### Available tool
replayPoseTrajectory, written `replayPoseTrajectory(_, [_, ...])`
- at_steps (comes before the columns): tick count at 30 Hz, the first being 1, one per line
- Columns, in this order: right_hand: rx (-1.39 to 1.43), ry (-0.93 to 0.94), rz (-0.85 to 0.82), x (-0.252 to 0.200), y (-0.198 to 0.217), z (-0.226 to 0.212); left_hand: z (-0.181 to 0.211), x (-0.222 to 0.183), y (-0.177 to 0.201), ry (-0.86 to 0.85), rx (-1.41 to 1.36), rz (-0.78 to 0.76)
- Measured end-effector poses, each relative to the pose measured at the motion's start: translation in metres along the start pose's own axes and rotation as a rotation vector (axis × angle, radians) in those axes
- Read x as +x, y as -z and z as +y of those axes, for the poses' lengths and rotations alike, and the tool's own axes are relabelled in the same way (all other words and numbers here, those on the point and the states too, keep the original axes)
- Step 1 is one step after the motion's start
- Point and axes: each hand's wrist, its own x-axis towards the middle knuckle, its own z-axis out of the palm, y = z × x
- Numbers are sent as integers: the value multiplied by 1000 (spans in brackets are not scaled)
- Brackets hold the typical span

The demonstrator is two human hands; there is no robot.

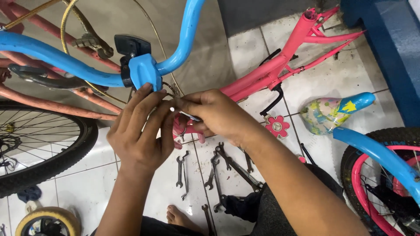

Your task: Tightening the bolt on a bicycle's handlebar stem using an open-end wrench to secure it in place.

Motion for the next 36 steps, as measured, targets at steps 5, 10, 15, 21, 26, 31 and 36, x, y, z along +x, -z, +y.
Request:
replayPoseTrajectory(5, [-784, 721, 319, -27, -6, 0, 6, 4, -4, 54, -35, 50])
replayPoseTrajectory(10, [-1189, 924, 365, -36, -1, 7, 6, 4, -5, 92, -103, 91])
replayPoseTrajectory(15, [-1019, 735, 537, -30, -15, 17, -5, 0, -2, 62, -149, 55])
replayPoseTrajectory(21, [-1050, 752, 548, -13, -28, 30, -13, -7, 4, 44, -172, -85])
replayPoseTrajectory(26, [-1104, 708, 533, -8, -30, 20, -22, -18, 0, 32, -184, -118])
replayPoseTrajectory(31, [-1097, 681, 529, -5, -35, 18, -21, -17, -1, 43, -192, -112])
replayPoseTrajectory(36, [-1022, 668, 499, -6, -37, 18, -22, -18, -2, 39, -220, -87])
